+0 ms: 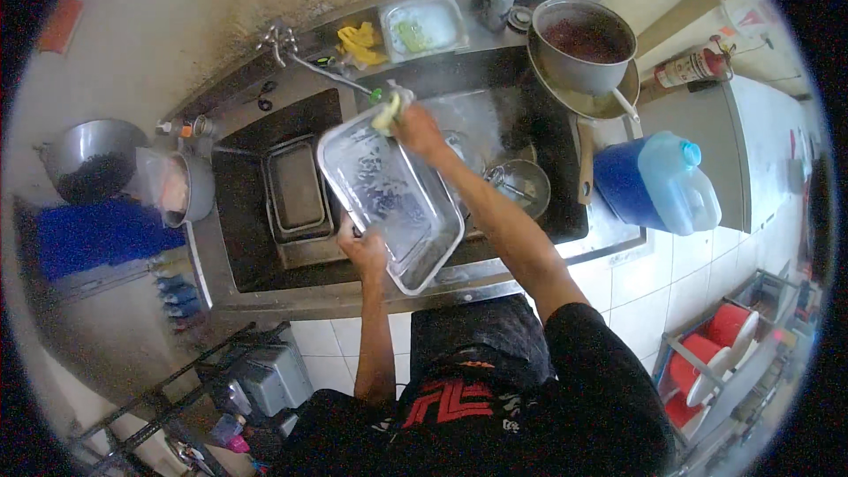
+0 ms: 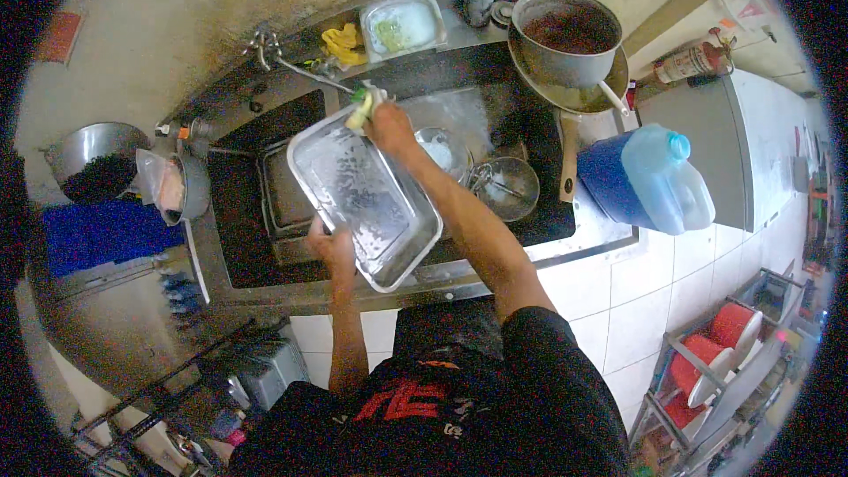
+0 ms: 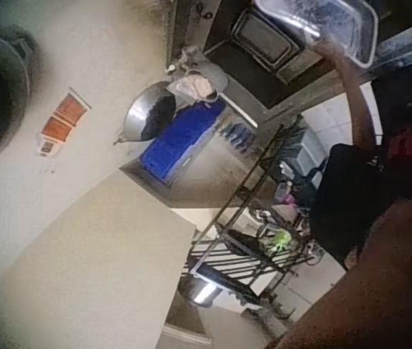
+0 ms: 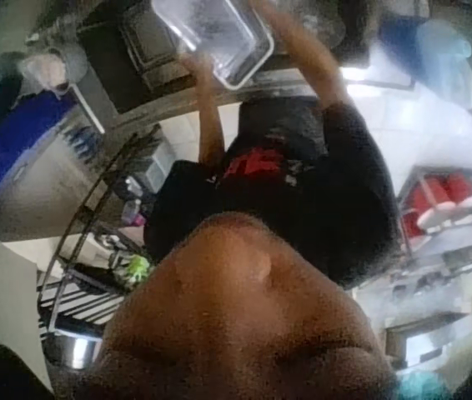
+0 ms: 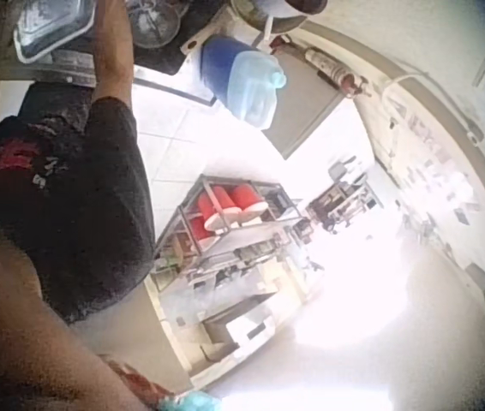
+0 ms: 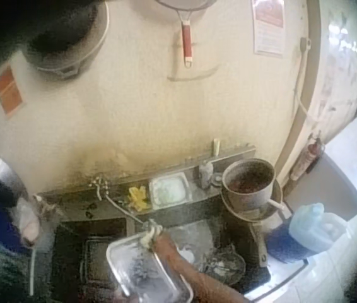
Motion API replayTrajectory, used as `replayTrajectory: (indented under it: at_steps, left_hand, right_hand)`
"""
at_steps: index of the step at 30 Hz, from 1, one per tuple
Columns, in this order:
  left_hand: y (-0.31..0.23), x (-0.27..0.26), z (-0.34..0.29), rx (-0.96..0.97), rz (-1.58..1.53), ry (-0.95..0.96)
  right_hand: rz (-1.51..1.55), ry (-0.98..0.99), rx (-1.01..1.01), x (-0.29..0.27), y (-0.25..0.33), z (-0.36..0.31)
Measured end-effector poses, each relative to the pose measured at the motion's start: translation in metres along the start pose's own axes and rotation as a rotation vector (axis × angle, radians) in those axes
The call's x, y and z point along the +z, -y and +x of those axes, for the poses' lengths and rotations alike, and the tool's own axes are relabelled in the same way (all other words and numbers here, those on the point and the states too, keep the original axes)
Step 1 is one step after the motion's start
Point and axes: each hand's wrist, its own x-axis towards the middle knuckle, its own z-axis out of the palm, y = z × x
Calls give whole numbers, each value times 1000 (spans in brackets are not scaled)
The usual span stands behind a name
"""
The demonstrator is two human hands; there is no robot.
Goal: The person washes a plate, a whisk, a bowl, and several metal trays using a sponge and soap in a commercial sink. The person scrubs each item individually and then rinses them under running water before placing them aside.
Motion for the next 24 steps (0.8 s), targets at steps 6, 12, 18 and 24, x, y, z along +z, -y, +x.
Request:
replayTrajectory:
  at_steps: [6,12,18,24]
  left_hand:
    - [-3,-13,32,-138,-60,-79]
    - [-1,-14,18,-125,11,33]
    - [18,-18,31,-240,-111,34]
    - [9,-10,28,-507,-275,-130]
  right_hand:
    - [142,319,307,31,-5,-77]
    - [-135,189,-7,5,14,20]
    - [-79,345,-457,13,79,56]
    - [-44,287,-762,-17,30,81]
